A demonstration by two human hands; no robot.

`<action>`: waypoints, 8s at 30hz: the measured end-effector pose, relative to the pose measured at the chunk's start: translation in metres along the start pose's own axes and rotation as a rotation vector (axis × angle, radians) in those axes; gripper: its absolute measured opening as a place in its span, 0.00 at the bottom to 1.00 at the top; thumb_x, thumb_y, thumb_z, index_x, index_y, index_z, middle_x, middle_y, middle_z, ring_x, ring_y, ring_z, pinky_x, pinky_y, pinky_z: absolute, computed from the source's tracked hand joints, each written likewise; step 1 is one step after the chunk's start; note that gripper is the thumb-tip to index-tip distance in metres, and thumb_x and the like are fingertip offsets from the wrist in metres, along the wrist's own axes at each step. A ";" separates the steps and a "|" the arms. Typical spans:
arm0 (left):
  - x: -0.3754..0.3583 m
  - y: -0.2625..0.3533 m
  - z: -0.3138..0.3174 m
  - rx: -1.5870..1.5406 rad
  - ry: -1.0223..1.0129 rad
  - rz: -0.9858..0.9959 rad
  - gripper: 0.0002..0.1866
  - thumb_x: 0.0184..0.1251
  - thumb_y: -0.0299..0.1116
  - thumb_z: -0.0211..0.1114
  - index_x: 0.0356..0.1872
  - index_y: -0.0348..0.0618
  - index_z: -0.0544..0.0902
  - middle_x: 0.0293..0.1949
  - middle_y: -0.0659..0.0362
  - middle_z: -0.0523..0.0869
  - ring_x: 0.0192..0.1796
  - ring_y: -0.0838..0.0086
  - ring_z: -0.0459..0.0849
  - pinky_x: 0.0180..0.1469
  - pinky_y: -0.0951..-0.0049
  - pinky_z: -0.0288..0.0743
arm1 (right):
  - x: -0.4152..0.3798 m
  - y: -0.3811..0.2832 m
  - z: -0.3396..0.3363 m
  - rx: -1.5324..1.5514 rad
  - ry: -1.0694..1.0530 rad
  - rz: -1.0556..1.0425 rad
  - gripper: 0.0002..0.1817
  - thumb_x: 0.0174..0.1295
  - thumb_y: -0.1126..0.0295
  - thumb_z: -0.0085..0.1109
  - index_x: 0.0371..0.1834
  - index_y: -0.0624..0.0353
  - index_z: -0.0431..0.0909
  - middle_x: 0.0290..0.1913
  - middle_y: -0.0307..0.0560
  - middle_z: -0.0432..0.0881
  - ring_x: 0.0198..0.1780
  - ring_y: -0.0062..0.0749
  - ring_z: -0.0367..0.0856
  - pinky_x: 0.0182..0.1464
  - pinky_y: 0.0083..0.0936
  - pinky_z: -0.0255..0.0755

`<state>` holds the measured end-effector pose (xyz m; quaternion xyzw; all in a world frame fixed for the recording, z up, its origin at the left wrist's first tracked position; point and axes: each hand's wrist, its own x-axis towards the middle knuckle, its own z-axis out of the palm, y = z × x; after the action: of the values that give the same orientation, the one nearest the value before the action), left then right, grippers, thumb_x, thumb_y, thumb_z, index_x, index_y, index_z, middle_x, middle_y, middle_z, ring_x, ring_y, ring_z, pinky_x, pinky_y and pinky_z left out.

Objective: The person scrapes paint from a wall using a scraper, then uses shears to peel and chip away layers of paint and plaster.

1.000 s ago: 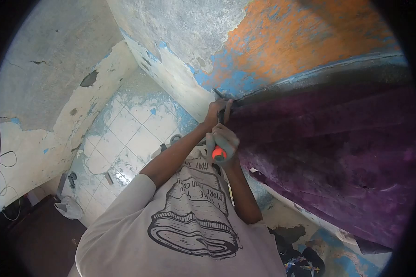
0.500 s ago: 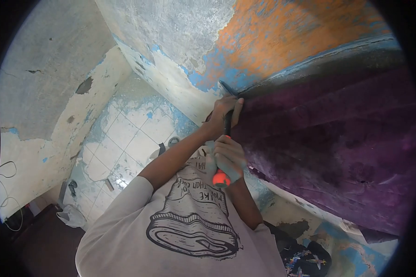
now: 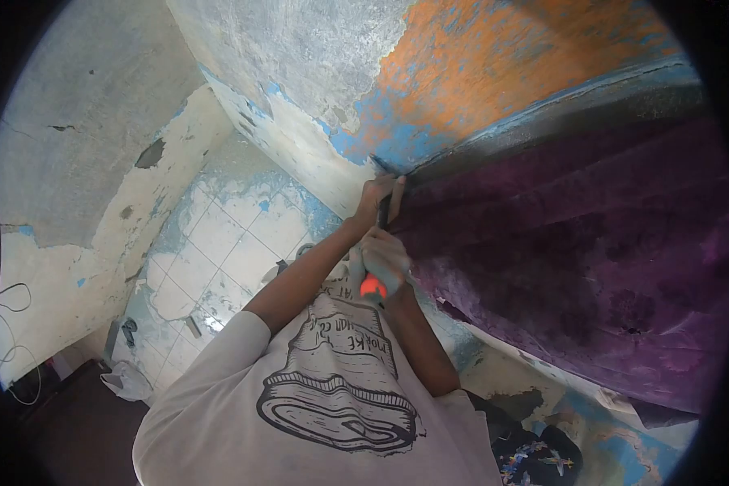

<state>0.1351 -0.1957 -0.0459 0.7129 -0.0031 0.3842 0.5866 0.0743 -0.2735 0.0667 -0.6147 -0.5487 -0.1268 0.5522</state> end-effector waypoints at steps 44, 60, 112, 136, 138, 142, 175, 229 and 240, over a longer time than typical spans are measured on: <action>0.005 0.001 -0.010 -0.105 0.049 0.128 0.17 0.71 0.19 0.57 0.18 0.37 0.73 0.18 0.51 0.74 0.22 0.56 0.73 0.33 0.60 0.68 | -0.003 -0.013 0.015 -0.042 -0.145 -0.117 0.17 0.43 0.90 0.62 0.14 0.59 0.64 0.16 0.41 0.66 0.17 0.31 0.70 0.23 0.29 0.66; 0.024 0.041 -0.002 -0.104 0.103 0.187 0.18 0.71 0.19 0.58 0.16 0.38 0.72 0.16 0.52 0.72 0.21 0.57 0.71 0.32 0.61 0.64 | 0.018 -0.040 -0.002 -0.020 -0.036 -0.064 0.17 0.48 0.87 0.57 0.12 0.62 0.59 0.16 0.43 0.64 0.15 0.35 0.66 0.22 0.29 0.66; 0.008 -0.018 -0.031 0.010 -0.100 -0.032 0.15 0.71 0.22 0.58 0.20 0.33 0.78 0.23 0.48 0.78 0.33 0.54 0.77 0.38 0.57 0.70 | 0.010 0.009 0.030 -0.008 -0.103 -0.017 0.17 0.37 0.83 0.67 0.14 0.63 0.63 0.19 0.45 0.68 0.19 0.36 0.70 0.24 0.32 0.65; 0.022 0.032 -0.022 -0.039 -0.053 0.102 0.15 0.71 0.19 0.57 0.20 0.34 0.76 0.23 0.52 0.79 0.31 0.56 0.76 0.38 0.59 0.70 | 0.011 -0.020 0.013 -0.045 -0.138 -0.070 0.14 0.43 0.88 0.61 0.14 0.63 0.64 0.17 0.44 0.68 0.18 0.36 0.70 0.23 0.31 0.66; 0.021 0.029 -0.021 -0.049 -0.043 0.124 0.15 0.71 0.20 0.57 0.20 0.34 0.75 0.23 0.52 0.78 0.31 0.56 0.76 0.39 0.60 0.69 | 0.008 -0.018 0.011 -0.057 -0.146 -0.112 0.14 0.41 0.86 0.62 0.13 0.62 0.64 0.17 0.43 0.66 0.17 0.36 0.69 0.23 0.31 0.67; 0.017 0.024 -0.023 -0.085 -0.039 0.127 0.16 0.72 0.21 0.57 0.19 0.35 0.74 0.21 0.52 0.75 0.30 0.56 0.74 0.40 0.60 0.69 | 0.003 -0.023 0.017 -0.083 -0.169 -0.120 0.16 0.41 0.86 0.62 0.12 0.62 0.62 0.16 0.42 0.64 0.16 0.35 0.68 0.23 0.31 0.67; 0.015 0.030 -0.012 -0.035 0.031 0.118 0.13 0.71 0.20 0.60 0.22 0.33 0.77 0.25 0.47 0.79 0.32 0.50 0.77 0.38 0.55 0.71 | 0.008 -0.010 0.001 0.003 -0.076 -0.102 0.19 0.45 0.88 0.62 0.12 0.59 0.60 0.15 0.40 0.58 0.14 0.32 0.62 0.21 0.29 0.59; -0.024 0.135 0.036 0.116 -0.240 -0.202 0.38 0.64 0.37 0.73 0.71 0.34 0.66 0.65 0.42 0.76 0.68 0.50 0.74 0.72 0.57 0.67 | -0.093 0.071 0.001 0.453 -0.721 1.134 0.30 0.66 0.70 0.63 0.71 0.60 0.68 0.28 0.36 0.76 0.21 0.19 0.72 0.22 0.24 0.66; -0.010 0.158 0.030 0.202 -0.160 0.021 0.19 0.65 0.36 0.70 0.53 0.38 0.81 0.50 0.48 0.82 0.58 0.52 0.79 0.59 0.58 0.74 | -0.097 0.104 -0.086 0.398 -0.478 1.115 0.26 0.66 0.65 0.67 0.65 0.59 0.72 0.34 0.39 0.81 0.29 0.18 0.75 0.31 0.21 0.70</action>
<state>0.0722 -0.2746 0.0801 0.7968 -0.0188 0.3306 0.5055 0.1625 -0.3734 -0.0328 -0.7050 -0.2674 0.4245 0.5013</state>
